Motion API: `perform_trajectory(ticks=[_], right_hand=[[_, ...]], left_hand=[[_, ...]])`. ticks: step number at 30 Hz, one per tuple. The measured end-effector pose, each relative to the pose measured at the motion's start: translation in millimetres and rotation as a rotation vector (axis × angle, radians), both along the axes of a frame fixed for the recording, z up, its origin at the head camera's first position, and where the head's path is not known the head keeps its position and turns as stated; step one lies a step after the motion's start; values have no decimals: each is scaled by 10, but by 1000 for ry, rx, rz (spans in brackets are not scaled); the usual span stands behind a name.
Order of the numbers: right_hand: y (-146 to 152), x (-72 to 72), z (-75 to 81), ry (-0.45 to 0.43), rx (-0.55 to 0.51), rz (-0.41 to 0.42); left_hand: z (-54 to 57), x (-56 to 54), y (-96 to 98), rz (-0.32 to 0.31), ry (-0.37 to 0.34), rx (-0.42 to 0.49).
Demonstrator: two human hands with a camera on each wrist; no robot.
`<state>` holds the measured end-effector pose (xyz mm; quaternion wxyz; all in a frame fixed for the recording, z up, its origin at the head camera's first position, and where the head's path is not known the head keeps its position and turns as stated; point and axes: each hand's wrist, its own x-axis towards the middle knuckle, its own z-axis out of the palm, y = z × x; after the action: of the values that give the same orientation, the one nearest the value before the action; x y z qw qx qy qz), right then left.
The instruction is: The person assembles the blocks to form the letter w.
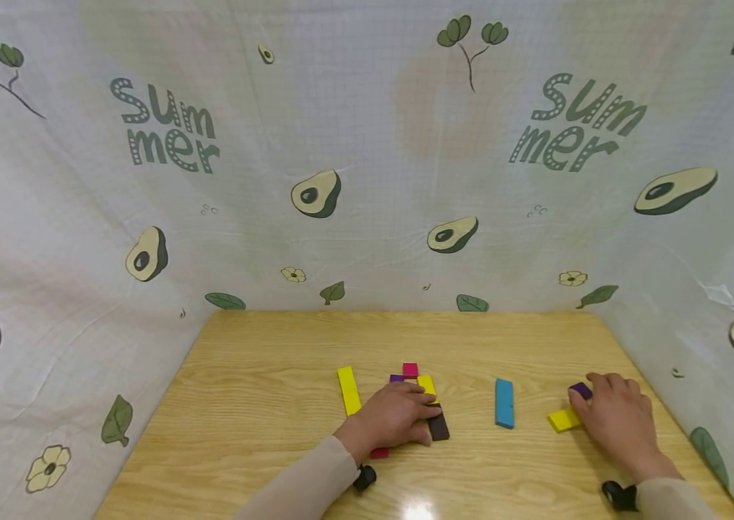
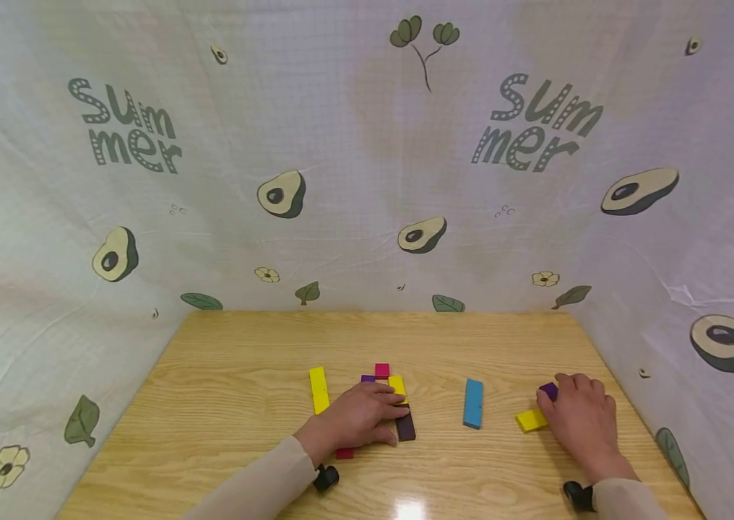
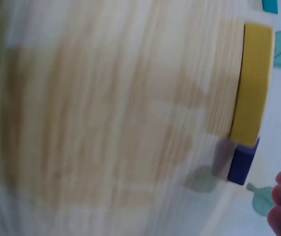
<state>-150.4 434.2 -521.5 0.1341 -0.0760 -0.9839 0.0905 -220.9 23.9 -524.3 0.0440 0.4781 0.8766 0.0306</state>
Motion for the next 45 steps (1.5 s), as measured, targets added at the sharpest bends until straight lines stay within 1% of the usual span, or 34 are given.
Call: perform_trajectory(ticks=[4, 7, 13, 20, 29, 33, 41, 45], right_hand=[[83, 0, -11, -62, -4, -29], [105, -7, -17, -92, -7, -42], [136, -43, -53, -99, -6, -50], [165, -79, -41, -141, 1, -34], [186, -116, -45, -183, 2, -26], [174, -121, -42, -158, 8, -13], [75, -120, -44, 8, 11, 39], [-24, -105, -30, 53, 8, 80]], left_hand=[[1, 3, 2, 2, 8, -13], [-9, 4, 8, 11, 9, -19], [-12, 6, 6, 11, 17, -19], [-9, 13, -2, -2, 35, -23], [-38, 5, -12, 2, 37, -10], [-37, -4, -13, -3, 40, -11], [-38, -31, 5, 0, 48, -13], [-43, -34, 12, 5, 41, -13]])
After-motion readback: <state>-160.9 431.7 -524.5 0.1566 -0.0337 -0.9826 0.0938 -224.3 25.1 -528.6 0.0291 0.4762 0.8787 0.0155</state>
